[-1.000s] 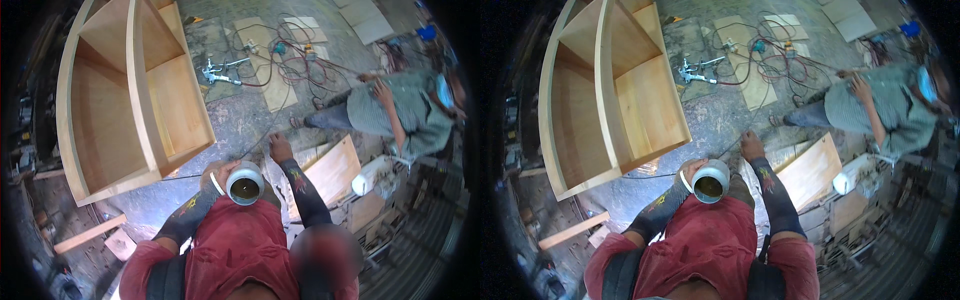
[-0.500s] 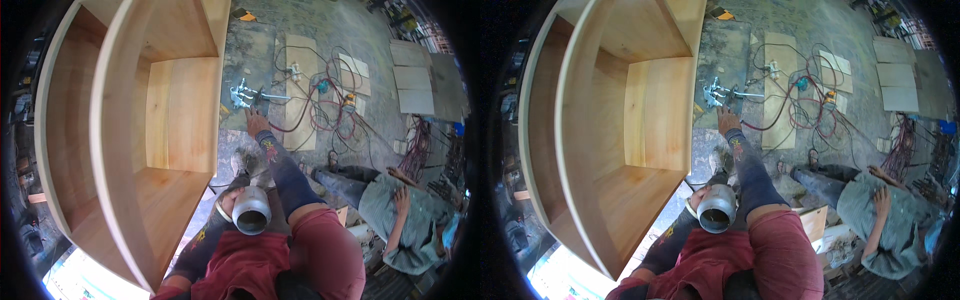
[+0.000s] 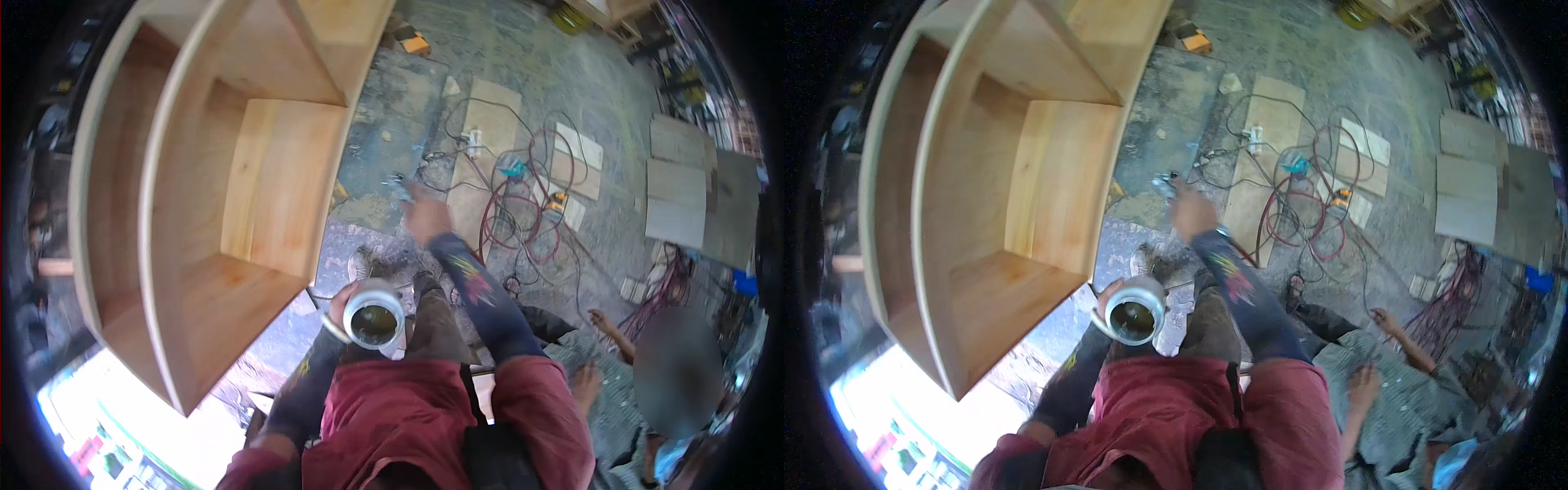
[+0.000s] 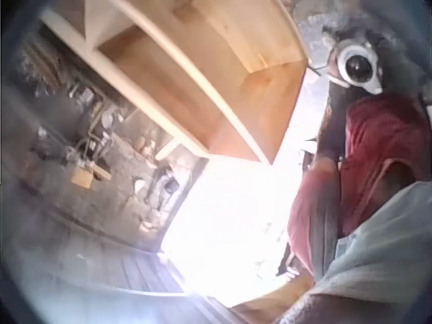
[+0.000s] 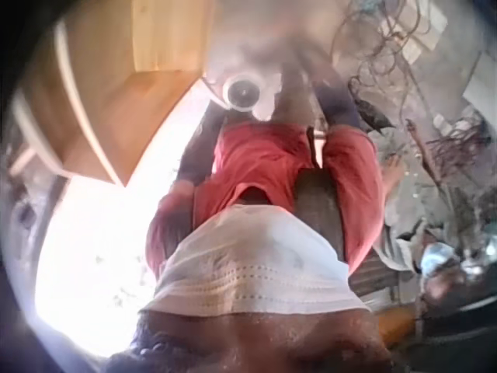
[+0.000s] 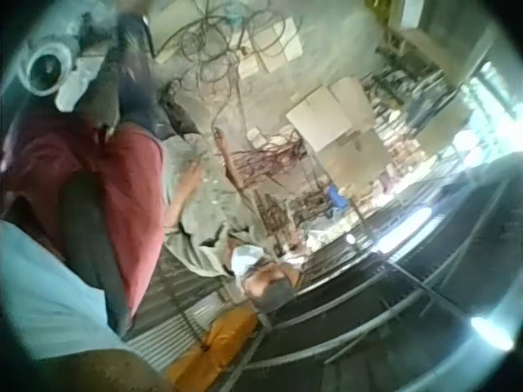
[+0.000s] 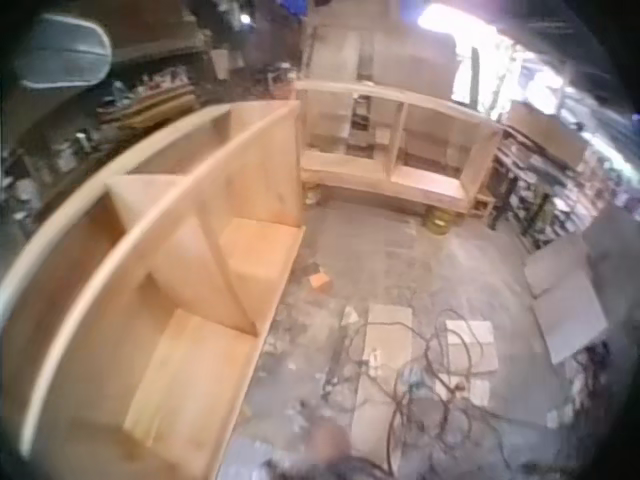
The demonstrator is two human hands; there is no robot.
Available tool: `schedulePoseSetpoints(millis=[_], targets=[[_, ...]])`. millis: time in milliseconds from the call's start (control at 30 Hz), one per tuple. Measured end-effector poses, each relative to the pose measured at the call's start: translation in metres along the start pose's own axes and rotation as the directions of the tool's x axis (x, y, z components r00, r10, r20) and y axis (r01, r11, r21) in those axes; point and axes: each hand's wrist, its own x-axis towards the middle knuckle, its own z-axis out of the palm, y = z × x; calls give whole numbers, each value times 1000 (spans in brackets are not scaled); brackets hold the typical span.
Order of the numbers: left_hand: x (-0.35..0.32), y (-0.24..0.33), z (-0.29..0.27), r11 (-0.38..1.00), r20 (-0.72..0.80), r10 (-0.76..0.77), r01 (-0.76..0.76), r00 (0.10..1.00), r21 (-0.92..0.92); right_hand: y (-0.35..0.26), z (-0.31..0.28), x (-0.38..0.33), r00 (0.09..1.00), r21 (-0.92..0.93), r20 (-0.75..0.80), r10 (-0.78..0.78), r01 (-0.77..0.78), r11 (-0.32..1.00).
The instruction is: Sand a wooden board with an electric sander and prepare a paint sprayer by mixing and pouring paint.
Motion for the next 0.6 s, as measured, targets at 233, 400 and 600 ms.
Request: schedulePoseSetpoints(millis=[233, 400, 600], targets=[[59, -34, 104, 907, 95, 284, -300, 954, 296, -33, -293, -190, 912, 588, -328, 247, -7, 809], [87, -47, 196, 549, 274, 493, -540, 826, 638, -64, -388, -257, 814, 798, -571, 111, 517, 311], [118, -71, 294, 954, 365, 88, -184, 927, 238, -41, -381, -273, 699, 636, -713, -55, 678, 369]])
